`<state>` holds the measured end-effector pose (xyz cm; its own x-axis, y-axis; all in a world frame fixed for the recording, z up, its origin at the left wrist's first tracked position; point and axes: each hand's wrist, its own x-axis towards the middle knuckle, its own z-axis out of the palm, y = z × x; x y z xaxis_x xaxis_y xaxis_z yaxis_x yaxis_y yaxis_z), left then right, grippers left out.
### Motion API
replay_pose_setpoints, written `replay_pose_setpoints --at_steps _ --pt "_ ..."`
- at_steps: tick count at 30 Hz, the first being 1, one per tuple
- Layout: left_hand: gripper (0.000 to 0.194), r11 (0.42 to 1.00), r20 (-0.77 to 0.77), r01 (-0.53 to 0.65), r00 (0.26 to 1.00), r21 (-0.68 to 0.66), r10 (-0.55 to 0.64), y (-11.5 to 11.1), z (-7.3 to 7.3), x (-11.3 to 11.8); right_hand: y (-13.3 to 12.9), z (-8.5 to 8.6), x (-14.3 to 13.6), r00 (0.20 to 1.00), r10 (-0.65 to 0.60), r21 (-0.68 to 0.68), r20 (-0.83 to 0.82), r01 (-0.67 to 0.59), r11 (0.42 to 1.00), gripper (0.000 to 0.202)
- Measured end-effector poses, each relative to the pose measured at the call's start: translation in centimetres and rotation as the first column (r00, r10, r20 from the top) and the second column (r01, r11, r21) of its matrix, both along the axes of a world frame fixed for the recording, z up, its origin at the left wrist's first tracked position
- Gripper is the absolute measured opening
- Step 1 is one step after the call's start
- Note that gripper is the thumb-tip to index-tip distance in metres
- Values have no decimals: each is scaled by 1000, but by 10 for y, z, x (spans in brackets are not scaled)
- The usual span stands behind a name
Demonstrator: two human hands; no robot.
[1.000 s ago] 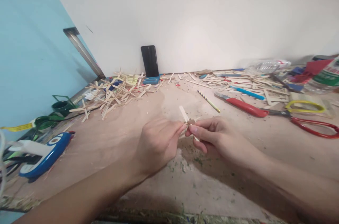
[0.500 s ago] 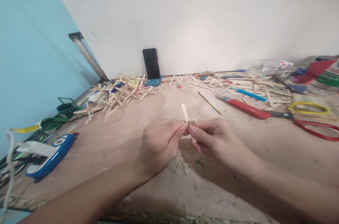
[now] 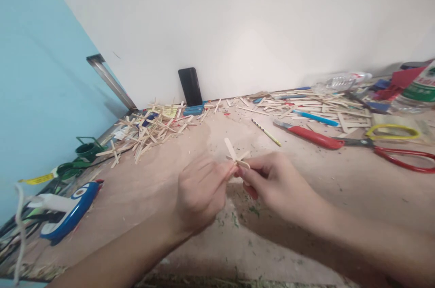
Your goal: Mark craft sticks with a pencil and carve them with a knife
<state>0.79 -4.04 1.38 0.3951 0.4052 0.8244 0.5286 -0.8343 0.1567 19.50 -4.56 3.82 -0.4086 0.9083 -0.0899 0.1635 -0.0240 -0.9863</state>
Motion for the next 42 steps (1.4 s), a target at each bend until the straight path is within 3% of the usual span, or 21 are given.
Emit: replay_pose_setpoints --at_steps 6,12,18,24,30,33,37,42 --pt "17 1000 53 -10 999 -14 10 -2 0 0 2 -2 -1 993 92 -81 -76 -98 992 40" --pt "15 999 12 1 1000 -53 0 -1 -7 -1 -3 -11 -11 994 -102 73 -27 103 992 33" --pt "15 992 32 -28 999 -123 33 5 3 0 6 -9 -7 997 -1 -53 -73 -3 999 34" --pt "19 976 -106 -30 994 -215 7 16 7 -8 14 1 5 998 -64 -96 -29 61 994 32" --pt "29 913 -264 -114 964 -391 7 16 6 -10 15 6 8 998 -47 -93 39 50 994 19" --pt "30 868 -263 -135 965 -478 5 14 6 -7 15 5 9 985 -52 52 162 44 998 21" --pt "35 815 -203 -114 979 -568 -4 12 7 -6 14 4 11 959 -108 211 263 52 976 39" --pt "37 798 -169 -68 985 -599 -43 13 8 -6 13 8 12 953 -93 155 289 49 987 43"
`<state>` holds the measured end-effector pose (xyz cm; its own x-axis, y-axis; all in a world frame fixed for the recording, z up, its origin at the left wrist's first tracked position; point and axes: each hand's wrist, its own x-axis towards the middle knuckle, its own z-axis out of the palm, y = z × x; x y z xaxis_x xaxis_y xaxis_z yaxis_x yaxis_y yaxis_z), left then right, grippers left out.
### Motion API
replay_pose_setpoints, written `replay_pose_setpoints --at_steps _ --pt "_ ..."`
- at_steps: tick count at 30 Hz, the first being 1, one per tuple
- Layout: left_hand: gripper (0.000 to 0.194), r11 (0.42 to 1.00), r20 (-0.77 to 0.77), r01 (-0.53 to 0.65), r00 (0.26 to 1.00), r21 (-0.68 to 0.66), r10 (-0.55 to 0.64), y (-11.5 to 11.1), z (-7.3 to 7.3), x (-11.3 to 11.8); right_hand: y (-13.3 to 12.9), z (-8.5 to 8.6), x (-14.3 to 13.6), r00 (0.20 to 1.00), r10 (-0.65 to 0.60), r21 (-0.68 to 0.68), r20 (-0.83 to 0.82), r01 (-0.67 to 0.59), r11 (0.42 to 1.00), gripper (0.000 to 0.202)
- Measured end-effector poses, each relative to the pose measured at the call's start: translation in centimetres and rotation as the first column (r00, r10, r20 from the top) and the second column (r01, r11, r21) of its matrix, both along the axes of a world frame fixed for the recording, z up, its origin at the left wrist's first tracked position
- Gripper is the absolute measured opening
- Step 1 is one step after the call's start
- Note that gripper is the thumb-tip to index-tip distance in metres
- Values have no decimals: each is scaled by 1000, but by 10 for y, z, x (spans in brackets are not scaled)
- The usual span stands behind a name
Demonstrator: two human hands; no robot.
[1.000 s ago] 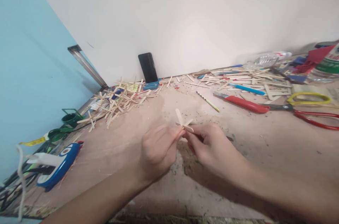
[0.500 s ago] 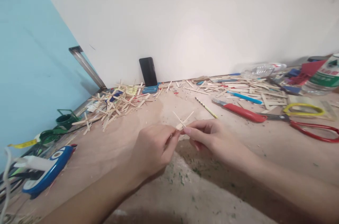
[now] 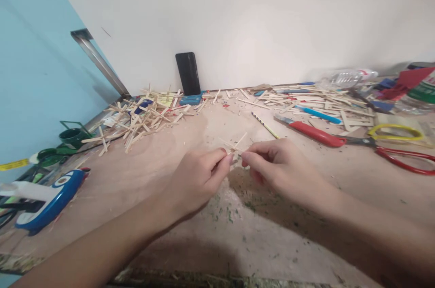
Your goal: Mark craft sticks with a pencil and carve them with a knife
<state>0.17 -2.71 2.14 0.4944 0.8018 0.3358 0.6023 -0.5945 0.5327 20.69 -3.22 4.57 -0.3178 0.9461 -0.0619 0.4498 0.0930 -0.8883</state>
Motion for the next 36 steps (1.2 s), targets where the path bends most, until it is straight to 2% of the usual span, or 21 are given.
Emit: replay_pose_setpoints --at_steps 2,4,8,10,13,16,20,22,24,26,28,33,36 --pt "36 1000 -10 9 1000 5 -9 1 0 0 0 1 0 1000 22 -73 -10 -22 997 42" --pt "34 1000 -26 14 1000 17 -14 1 -1 -1 1 1 0 999 37 -89 -2 -37 995 41" --pt "34 999 -50 10 999 52 -7 1 -1 -1 1 0 -1 1000 21 42 19 -22 999 42" --pt "34 997 -57 13 998 75 -9 1 -1 -1 1 0 -1 1000 23 31 2 -23 999 43" --pt "34 993 -68 20 998 112 -13 0 -2 -2 1 2 -2 996 38 -132 -75 -48 990 44" --pt "35 988 -79 21 997 151 -9 -1 -1 -1 1 4 -2 978 23 -303 -207 -86 949 44" --pt "36 984 -86 12 996 179 4 -3 -2 0 2 4 -3 938 -55 -422 -341 -101 901 27" --pt "35 982 -88 6 996 187 11 -4 -4 0 0 3 -3 937 -65 -441 -343 -100 892 27" --pt "34 981 -91 11 996 194 6 -4 -6 1 -2 1 -4 965 1 -328 -264 -91 940 35" --pt "32 979 -89 22 996 201 -4 -4 -8 1 -5 0 -4 990 64 -108 -129 -78 991 44" --pt "31 976 -84 30 996 214 -13 -4 -9 2 -6 -2 -4 996 79 39 -35 -78 996 47" --pt "34 951 -47 24 999 308 -10 -6 -8 -1 -7 -7 -1 991 109 -30 -73 -111 993 43" --pt "35 940 4 -1 1000 342 0 -7 -9 -4 -9 -7 1 987 139 45 -77 -136 990 40"
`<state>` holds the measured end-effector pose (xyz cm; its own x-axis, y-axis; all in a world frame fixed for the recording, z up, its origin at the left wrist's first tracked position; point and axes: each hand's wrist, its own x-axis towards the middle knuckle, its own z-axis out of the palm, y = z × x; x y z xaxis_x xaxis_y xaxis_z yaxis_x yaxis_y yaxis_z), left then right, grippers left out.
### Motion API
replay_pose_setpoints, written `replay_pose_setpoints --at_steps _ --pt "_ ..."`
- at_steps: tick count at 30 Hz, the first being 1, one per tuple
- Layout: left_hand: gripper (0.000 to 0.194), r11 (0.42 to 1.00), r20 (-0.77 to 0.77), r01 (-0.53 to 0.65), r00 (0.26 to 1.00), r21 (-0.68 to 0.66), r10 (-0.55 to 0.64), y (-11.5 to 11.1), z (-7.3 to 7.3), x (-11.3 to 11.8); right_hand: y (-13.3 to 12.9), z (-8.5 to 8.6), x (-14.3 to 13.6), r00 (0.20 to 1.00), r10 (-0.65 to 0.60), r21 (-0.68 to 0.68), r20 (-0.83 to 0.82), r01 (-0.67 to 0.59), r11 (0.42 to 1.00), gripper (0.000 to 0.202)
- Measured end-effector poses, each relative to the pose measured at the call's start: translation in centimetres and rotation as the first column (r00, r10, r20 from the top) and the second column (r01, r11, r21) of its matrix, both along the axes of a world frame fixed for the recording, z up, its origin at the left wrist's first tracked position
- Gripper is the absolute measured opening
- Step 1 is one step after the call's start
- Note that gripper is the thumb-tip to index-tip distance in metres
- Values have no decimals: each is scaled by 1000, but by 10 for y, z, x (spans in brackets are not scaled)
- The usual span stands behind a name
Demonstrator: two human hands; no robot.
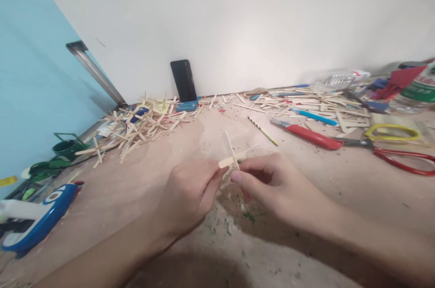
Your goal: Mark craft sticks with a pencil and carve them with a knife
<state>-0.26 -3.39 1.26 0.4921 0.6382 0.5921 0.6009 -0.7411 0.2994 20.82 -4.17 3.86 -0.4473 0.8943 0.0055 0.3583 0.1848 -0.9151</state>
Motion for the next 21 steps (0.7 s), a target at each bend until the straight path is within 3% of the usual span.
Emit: replay_pose_setpoints --at_steps 3,7,14,18,21 --pt "34 1000 44 -1 999 -1 1 1 -1 -1 -3 1 1 999 -8 78 32 5 997 39" --pt "24 999 73 36 997 0 -36 2 0 1 -2 4 2 999 -51 79 -11 52 996 40" --pt "18 997 76 76 994 -27 -74 -1 1 3 1 9 2 975 -114 -121 -192 91 988 36" --pt "22 997 17 57 998 46 -58 -3 0 3 -1 8 1 971 -114 -179 -210 77 981 29" --pt "23 992 2 70 998 102 -70 -4 1 3 -3 7 -1 965 -110 -254 -238 48 966 35"
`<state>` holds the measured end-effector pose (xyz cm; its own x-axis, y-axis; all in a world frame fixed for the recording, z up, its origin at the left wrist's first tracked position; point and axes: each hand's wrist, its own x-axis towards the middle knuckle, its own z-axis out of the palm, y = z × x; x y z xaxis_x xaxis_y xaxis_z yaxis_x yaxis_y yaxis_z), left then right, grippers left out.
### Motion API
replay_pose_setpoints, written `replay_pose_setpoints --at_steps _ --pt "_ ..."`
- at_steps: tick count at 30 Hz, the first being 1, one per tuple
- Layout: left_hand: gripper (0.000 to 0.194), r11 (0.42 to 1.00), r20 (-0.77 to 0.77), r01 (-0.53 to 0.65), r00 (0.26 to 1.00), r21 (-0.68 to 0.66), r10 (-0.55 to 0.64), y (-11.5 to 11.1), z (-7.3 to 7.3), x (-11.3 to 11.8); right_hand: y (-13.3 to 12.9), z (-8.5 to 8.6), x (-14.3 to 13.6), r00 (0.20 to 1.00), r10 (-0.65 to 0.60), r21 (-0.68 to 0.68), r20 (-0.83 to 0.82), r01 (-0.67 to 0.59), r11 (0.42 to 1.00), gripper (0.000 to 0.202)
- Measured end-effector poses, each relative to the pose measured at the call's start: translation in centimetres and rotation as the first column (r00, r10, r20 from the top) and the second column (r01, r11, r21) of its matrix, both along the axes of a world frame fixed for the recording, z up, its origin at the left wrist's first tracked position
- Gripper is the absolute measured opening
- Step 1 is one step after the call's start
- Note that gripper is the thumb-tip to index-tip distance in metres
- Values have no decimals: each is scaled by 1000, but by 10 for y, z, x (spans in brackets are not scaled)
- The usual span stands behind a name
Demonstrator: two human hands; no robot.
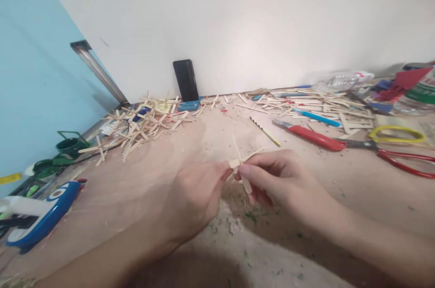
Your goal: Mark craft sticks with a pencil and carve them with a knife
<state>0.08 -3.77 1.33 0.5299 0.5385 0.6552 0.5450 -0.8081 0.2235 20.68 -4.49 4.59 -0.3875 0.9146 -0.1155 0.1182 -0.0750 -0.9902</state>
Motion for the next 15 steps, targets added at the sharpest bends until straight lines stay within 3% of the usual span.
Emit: replay_pose_setpoints --at_steps 11,15 --pt "24 998 -27 -6 1000 66 7 1 -3 0 2 -14 -5 926 14 -295 -376 -134 946 36" --pt "23 998 9 -12 1000 57 11 3 -3 2 4 -11 -2 955 -2 -282 -298 -86 956 30"
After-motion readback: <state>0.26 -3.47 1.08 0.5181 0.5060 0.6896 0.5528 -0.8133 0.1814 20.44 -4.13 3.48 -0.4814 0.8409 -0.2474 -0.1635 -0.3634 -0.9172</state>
